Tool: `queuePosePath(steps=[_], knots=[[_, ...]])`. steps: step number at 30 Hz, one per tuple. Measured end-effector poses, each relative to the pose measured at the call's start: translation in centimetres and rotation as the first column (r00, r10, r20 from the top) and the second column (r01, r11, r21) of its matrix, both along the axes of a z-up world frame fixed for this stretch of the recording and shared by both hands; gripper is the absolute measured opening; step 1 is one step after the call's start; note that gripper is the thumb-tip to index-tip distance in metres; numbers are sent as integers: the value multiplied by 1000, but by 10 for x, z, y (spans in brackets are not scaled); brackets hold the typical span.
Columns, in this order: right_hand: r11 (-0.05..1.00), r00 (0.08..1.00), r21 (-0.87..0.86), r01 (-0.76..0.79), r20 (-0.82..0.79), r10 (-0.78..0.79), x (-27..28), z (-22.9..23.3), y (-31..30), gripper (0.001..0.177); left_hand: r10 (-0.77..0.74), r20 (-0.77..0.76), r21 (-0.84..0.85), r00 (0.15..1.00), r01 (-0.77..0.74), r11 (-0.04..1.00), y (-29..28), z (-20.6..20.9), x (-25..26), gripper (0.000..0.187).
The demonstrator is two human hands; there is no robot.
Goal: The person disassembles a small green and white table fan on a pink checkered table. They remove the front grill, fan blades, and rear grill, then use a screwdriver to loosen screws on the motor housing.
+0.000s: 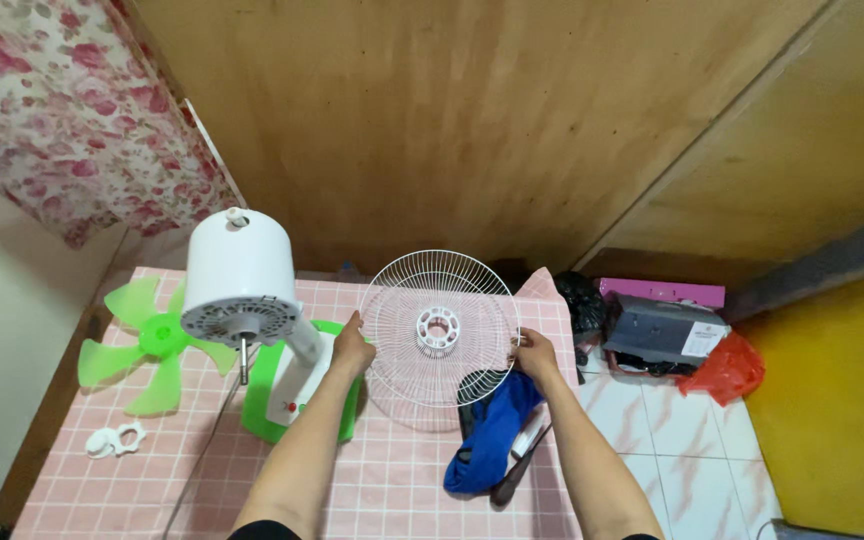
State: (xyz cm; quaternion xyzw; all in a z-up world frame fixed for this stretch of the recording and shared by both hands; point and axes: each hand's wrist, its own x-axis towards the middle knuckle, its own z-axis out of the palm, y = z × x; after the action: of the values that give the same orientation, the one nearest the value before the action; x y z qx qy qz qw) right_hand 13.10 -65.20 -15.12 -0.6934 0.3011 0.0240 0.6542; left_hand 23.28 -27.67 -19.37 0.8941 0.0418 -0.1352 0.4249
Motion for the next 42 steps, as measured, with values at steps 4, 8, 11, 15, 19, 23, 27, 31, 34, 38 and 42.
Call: queuePosePath(steps=[4,8,11,15,19,23,27,31,34,38,42], knots=[[996,999,80,-28,-28,31,3,-24,-15,55,38,3,39,999,-38,999,-10,5,-8,90],[990,998,128,-60,-1,61,0,-40,-25,54,64,15,114,998,-65,991,-16,15,-21,86],[992,996,-96,-83,-1,84,-11,-38,-36,51,29,303,243,952,-107,964,-29,37,-40,77],[774,989,-618,-137,-37,146,-59,-22,-49,40,-120,458,346,881,-52,937,-61,79,-119,52],[718,978,-665,-205,-169,122,-110,-17,-49,37,-309,108,146,945,292,945,-95,85,-185,28],[670,946,-676,-308,-295,137,-146,-17,-30,46,-340,-1,40,941,339,940,-133,80,-221,45],[660,928,-664,-350,-344,146,-165,-10,0,54,-329,-23,-19,944,329,944,-156,73,-240,63],[684,961,-684,-255,-260,97,-178,-21,18,63,-301,-118,-13,946,302,953,-161,61,-254,59],[672,970,-704,-232,-223,101,-189,-35,20,64,-340,-69,-38,938,338,940,-160,46,-271,57],[668,970,-704,-242,-197,143,-199,-36,33,65,-316,-91,-97,944,307,947,-161,14,-302,59],[598,961,-752,-278,-209,184,-210,-32,51,65,-232,-94,-80,968,225,971,-164,-24,-324,56]])
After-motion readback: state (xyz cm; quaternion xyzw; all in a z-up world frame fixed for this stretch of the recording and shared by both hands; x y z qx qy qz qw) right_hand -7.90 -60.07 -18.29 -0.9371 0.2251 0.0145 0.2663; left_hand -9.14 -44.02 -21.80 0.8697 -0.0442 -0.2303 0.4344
